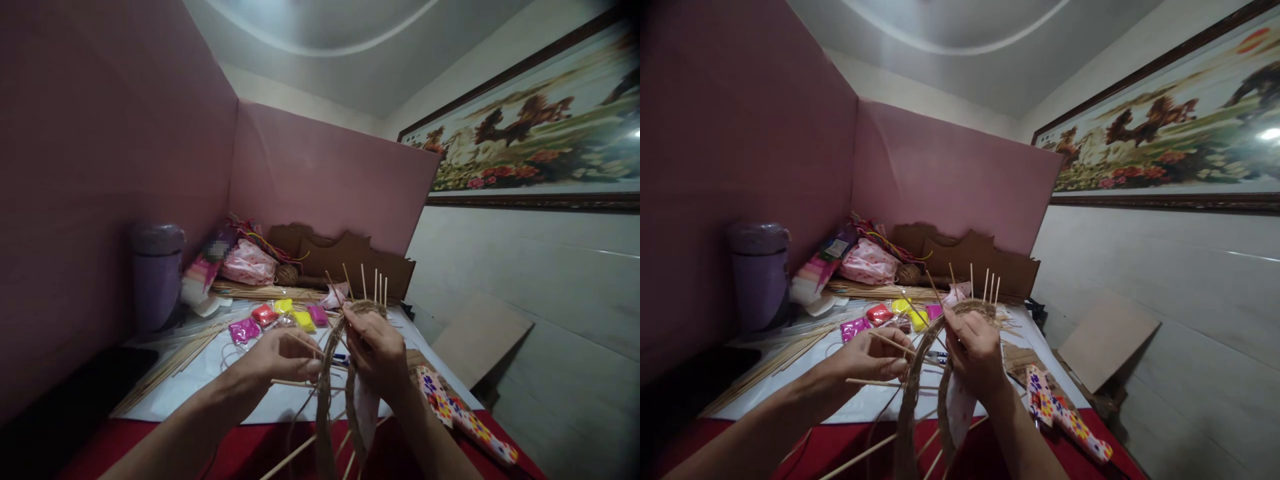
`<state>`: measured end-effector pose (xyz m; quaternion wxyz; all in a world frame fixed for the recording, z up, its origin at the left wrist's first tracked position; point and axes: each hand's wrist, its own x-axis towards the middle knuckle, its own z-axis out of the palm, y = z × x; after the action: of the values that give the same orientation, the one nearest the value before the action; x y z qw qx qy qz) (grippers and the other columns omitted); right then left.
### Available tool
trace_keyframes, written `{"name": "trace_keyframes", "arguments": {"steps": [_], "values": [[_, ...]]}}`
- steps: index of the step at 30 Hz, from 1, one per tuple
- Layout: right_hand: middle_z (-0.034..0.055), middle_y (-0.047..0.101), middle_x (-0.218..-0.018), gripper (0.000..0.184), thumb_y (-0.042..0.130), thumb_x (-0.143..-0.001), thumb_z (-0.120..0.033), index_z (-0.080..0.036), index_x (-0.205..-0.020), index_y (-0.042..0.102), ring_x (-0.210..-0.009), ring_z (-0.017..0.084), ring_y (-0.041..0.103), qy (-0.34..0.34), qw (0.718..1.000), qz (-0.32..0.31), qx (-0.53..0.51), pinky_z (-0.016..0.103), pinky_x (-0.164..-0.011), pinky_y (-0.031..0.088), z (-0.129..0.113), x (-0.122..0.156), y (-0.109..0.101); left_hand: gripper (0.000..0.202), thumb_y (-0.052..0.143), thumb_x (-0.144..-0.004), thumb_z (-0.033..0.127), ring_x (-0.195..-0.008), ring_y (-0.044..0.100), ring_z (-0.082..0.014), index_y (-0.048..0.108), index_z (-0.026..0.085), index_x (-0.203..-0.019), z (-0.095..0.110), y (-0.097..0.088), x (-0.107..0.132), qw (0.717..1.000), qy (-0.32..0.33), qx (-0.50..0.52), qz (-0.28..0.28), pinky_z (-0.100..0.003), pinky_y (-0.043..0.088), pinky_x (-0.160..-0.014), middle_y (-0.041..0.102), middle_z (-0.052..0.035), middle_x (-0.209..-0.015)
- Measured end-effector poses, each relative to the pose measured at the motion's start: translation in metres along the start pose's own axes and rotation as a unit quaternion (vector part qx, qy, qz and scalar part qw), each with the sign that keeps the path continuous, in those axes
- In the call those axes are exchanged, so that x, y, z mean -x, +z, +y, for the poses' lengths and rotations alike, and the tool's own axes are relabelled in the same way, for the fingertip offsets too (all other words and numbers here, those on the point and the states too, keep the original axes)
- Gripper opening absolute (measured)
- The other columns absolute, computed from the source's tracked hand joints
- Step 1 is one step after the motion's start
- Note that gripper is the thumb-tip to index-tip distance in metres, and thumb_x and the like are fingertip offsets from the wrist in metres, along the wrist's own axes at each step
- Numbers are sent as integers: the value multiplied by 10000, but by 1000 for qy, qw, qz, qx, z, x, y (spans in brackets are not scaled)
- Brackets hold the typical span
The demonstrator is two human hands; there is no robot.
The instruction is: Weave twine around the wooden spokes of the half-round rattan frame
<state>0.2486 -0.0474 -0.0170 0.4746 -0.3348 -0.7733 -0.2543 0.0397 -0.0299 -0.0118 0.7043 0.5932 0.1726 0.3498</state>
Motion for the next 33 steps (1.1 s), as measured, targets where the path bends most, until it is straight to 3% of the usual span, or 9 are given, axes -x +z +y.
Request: {"name": "trace_keyframes", "arguments": {"steps": [6,9,14,20,24,27,31,33], "values": [[59,619,-778,456,532,-822,-42,-203,-1249,531,-698,192,522,1,1000,-6,-1,319,-623,429,-1,2,1,67,689,-596,161,-536,496,-78,638,130,-627,3,-2,2,996,24,-15,83,-208,342,-551,604,1,-553],[47,604,-745,460,532,-821,-38,-198,-1253,527,-683,185,509,-1,1000,-7,-5,311,-613,419,-1,3,1,79,668,-647,182,-545,506,-83,612,150,-692,1,-3,1,996,9,42,80,-210,355,-552,614,1,-609],[39,596,-728,444,531,-822,-34,-191,-1238,535,-670,173,495,3,1000,-16,-13,296,-601,406,-3,1,2,193,676,-723,303,-515,486,-67,607,124,-736,0,4,-1,992,-76,86,48,-200,343,-530,574,-8,-620],[37,603,-716,409,528,-827,-51,-183,-1214,551,-654,170,487,4,1000,-21,-13,290,-584,397,-4,0,5,133,671,-717,216,-563,511,-84,559,143,-711,1,-1,0,992,-16,124,35,-205,371,-553,574,-11,-658],[39,602,-722,395,523,-834,-62,-180,-1209,555,-662,170,491,9,1000,-26,-14,295,-593,406,-4,2,4,127,682,-703,191,-498,404,-49,589,141,-775,7,-9,2,983,-14,176,58,-208,398,-565,446,57,-568],[34,591,-712,404,513,-838,-63,-188,-1221,547,-653,168,487,8,1000,-25,-14,297,-589,404,-3,3,4,149,714,-684,209,-462,308,-35,589,128,-699,15,-13,6,985,-10,146,88,-183,299,-462,388,67,-542],[35,593,-713,404,504,-844,-69,-194,-1226,544,-656,171,491,13,999,-30,-8,305,-600,411,-4,2,4,183,690,-726,277,-412,177,-26,607,134,-647,28,-13,12,991,3,108,74,-190,213,-428,249,98,-441],[40,602,-724,391,501,-847,-80,-193,-1219,550,-666,175,500,13,999,-33,-2,309,-606,416,-3,1,4,201,703,-713,305,-406,200,-20,640,120,-662,34,-12,14,994,20,73,85,-184,202,-424,301,87,-422]]}}
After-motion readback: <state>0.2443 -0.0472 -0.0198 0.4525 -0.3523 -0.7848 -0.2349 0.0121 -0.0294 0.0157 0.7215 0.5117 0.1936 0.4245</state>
